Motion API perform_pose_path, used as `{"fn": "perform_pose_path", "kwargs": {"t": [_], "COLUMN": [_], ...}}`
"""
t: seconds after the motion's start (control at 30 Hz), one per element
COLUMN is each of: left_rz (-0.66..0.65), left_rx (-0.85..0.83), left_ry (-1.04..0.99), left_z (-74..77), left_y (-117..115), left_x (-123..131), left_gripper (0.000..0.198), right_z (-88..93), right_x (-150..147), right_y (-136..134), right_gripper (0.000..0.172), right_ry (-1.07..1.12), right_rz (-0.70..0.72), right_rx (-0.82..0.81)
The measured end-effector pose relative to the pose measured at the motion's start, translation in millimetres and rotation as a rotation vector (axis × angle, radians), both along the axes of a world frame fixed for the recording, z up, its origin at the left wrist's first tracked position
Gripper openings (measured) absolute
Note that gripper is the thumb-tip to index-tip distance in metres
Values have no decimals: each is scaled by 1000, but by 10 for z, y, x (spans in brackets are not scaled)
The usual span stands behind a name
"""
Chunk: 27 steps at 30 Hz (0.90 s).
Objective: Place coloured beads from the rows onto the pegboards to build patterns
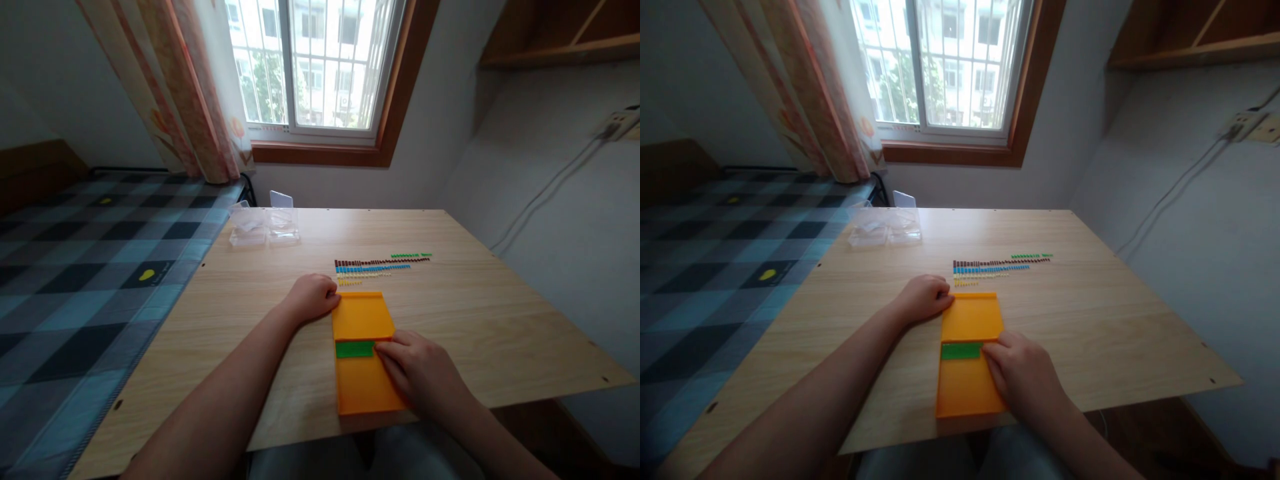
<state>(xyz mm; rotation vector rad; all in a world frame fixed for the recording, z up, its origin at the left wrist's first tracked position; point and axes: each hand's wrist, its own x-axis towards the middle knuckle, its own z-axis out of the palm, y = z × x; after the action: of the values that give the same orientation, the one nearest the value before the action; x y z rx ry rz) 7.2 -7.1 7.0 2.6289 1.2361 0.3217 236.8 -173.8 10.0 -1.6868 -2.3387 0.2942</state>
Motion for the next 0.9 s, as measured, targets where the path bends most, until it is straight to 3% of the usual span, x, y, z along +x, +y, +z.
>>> {"fn": "perform_pose_path", "kwargs": {"t": [0.9], "left_rz": [1], "left_rx": [1], "left_ry": [15], "left_z": [3], "left_y": [-5], "left_x": [-3], "left_gripper": [24], "right_z": [5], "right_x": [-17], "right_y": [9], "right_gripper": [27], "right_ry": [49], "right_rz": [-7], "right_rx": [-3]}}
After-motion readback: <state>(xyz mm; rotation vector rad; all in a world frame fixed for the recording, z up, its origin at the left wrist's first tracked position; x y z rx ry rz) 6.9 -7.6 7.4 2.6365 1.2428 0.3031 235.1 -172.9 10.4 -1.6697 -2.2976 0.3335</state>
